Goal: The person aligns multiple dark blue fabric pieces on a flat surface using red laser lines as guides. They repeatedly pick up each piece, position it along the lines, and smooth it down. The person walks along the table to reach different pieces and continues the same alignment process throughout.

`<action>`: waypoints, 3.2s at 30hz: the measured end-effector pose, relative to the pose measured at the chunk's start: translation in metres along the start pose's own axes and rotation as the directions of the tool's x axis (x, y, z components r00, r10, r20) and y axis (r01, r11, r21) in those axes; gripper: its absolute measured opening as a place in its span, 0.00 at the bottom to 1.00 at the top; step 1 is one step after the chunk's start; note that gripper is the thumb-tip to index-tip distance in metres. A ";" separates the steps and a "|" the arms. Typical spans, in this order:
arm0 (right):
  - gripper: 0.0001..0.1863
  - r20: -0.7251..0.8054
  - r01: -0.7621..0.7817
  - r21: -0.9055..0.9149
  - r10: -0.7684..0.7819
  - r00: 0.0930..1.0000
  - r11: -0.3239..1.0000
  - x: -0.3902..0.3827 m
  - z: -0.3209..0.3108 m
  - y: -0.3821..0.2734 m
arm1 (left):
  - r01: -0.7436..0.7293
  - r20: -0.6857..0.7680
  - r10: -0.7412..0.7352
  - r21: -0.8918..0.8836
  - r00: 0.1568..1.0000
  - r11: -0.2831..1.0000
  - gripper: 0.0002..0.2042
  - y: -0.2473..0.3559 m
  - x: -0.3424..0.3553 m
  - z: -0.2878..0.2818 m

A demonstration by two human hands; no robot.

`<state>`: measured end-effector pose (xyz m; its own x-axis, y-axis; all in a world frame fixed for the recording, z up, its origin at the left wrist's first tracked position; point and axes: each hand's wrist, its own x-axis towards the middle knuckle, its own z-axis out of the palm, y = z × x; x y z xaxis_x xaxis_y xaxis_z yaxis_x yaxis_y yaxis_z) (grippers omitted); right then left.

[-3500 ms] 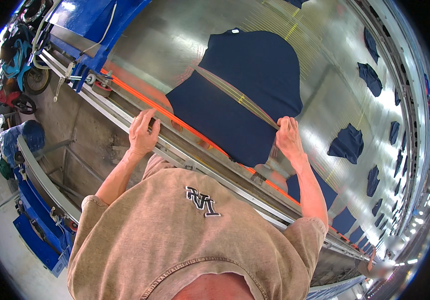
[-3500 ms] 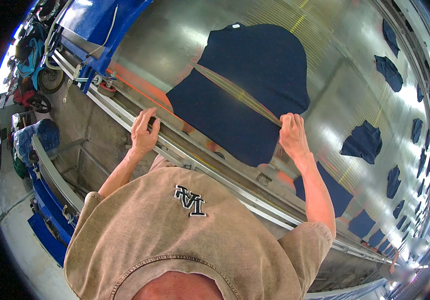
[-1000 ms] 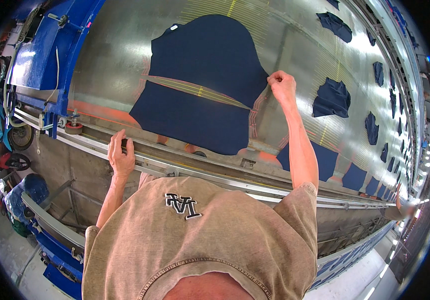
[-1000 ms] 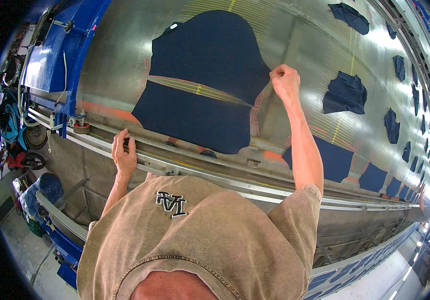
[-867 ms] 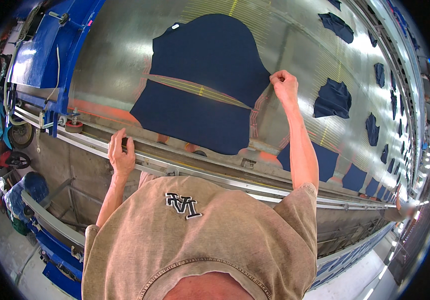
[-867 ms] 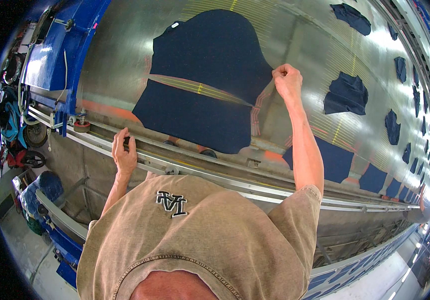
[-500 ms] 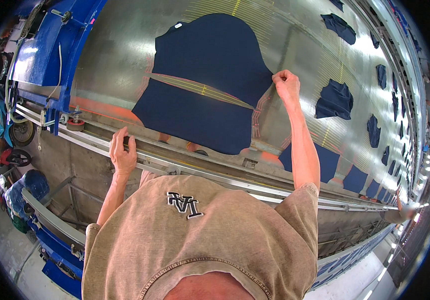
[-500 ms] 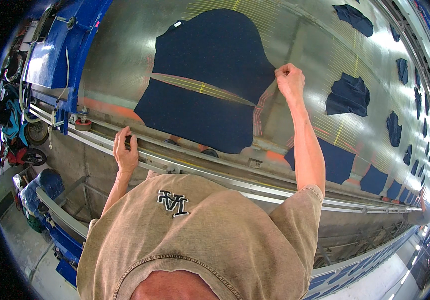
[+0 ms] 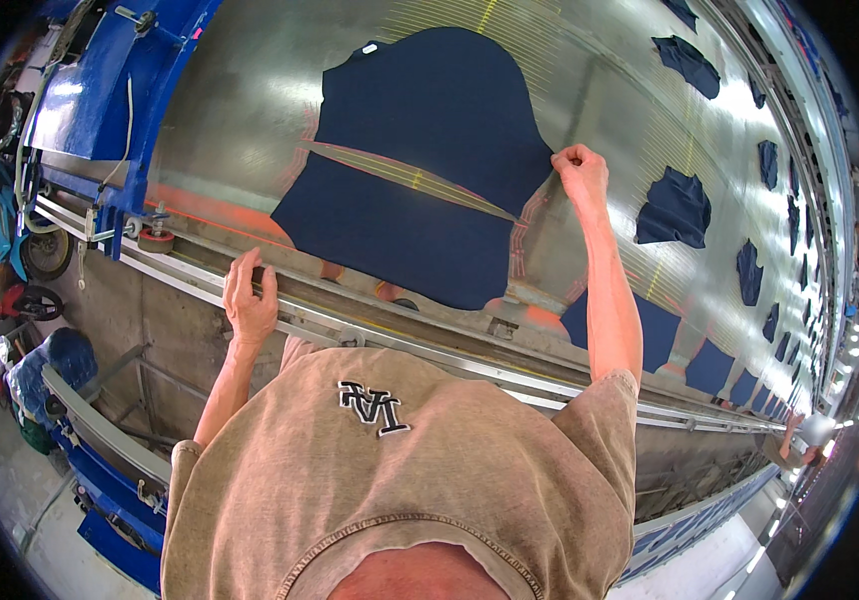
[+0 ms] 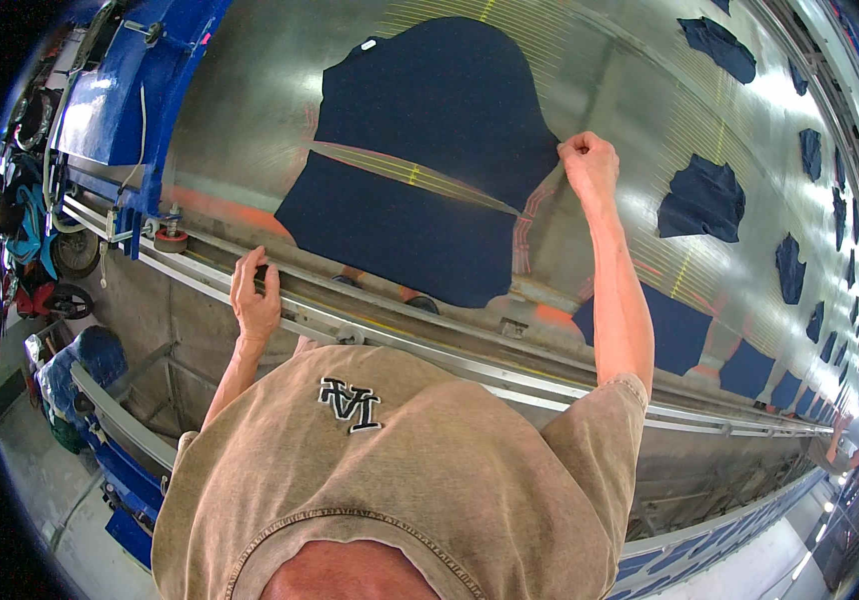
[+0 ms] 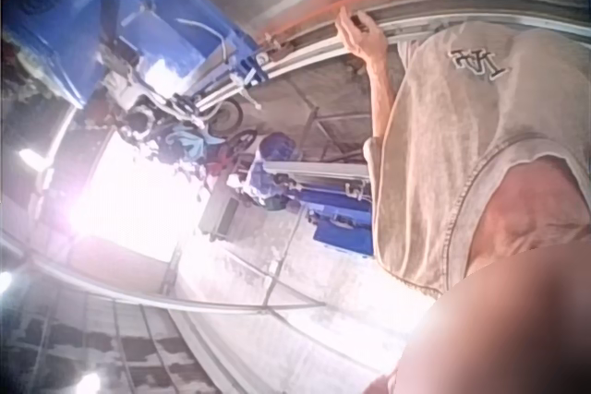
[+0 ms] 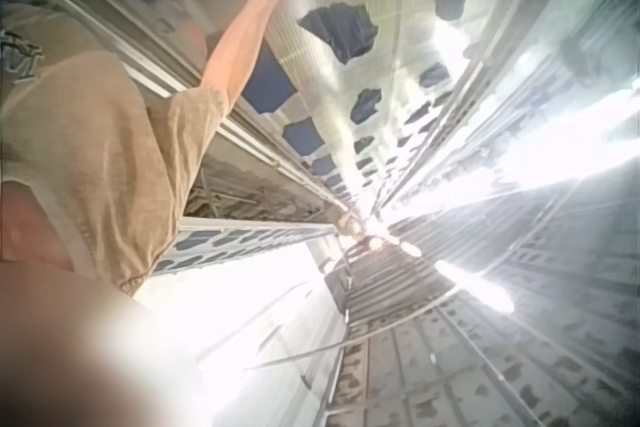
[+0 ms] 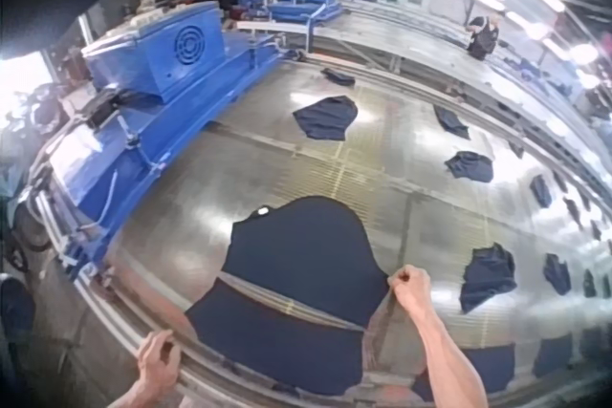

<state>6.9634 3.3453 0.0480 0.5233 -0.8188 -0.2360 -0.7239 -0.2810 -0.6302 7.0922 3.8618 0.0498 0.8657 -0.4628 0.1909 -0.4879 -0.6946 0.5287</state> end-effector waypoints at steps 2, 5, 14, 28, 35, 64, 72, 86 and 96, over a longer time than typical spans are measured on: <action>0.10 0.008 0.008 0.032 -0.008 1.000 0.999 -0.002 -0.002 -0.001 | -0.002 -0.003 0.002 -0.001 1.000 1.000 0.17 0.000 0.000 0.000; 0.11 -0.004 0.060 0.085 -0.060 0.998 0.995 -0.005 -0.003 0.001 | -0.003 -0.007 0.003 -0.002 1.000 1.000 0.17 0.001 0.000 -0.001; 0.19 -0.229 0.462 0.005 -0.449 0.864 0.887 -0.066 0.000 0.023 | -0.007 -0.013 0.007 -0.004 1.000 1.000 0.18 0.002 0.001 -0.002; 0.36 -0.168 0.215 -0.431 -0.312 0.935 0.876 -0.181 0.049 0.048 | -0.004 -0.019 0.004 -0.026 1.000 1.000 0.17 0.003 0.001 -0.004; 0.35 -0.193 0.175 -0.449 -0.286 0.939 0.876 -0.181 0.059 0.054 | 0.001 -0.025 -0.002 -0.023 1.000 1.000 0.17 0.002 0.001 -0.008; 0.31 -0.450 -0.102 -0.370 -0.082 0.889 0.923 -0.200 0.077 0.041 | 0.139 0.065 -0.123 -0.535 0.990 0.833 0.13 0.002 0.244 0.065; 0.31 -0.461 -0.089 -0.352 -0.090 0.883 0.932 -0.200 0.075 0.042 | 0.036 0.246 0.032 -0.266 0.969 0.963 0.13 0.022 0.313 0.116; 0.30 -0.501 -0.057 -0.357 -0.140 0.854 0.932 -0.200 0.073 0.044 | -0.270 0.225 0.317 -0.213 0.921 0.939 0.09 0.030 0.338 0.142; 0.32 -0.529 -0.068 -0.331 -0.125 0.840 0.941 -0.200 0.076 0.049 | -0.130 0.259 0.174 -0.178 0.950 0.975 0.08 0.029 0.343 0.152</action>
<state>6.8574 3.5329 0.0079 0.2918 -0.9172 0.2714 -0.8658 -0.3739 -0.3325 7.3580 3.5992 0.0048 0.7084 -0.7033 0.0594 -0.5688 -0.5190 0.6381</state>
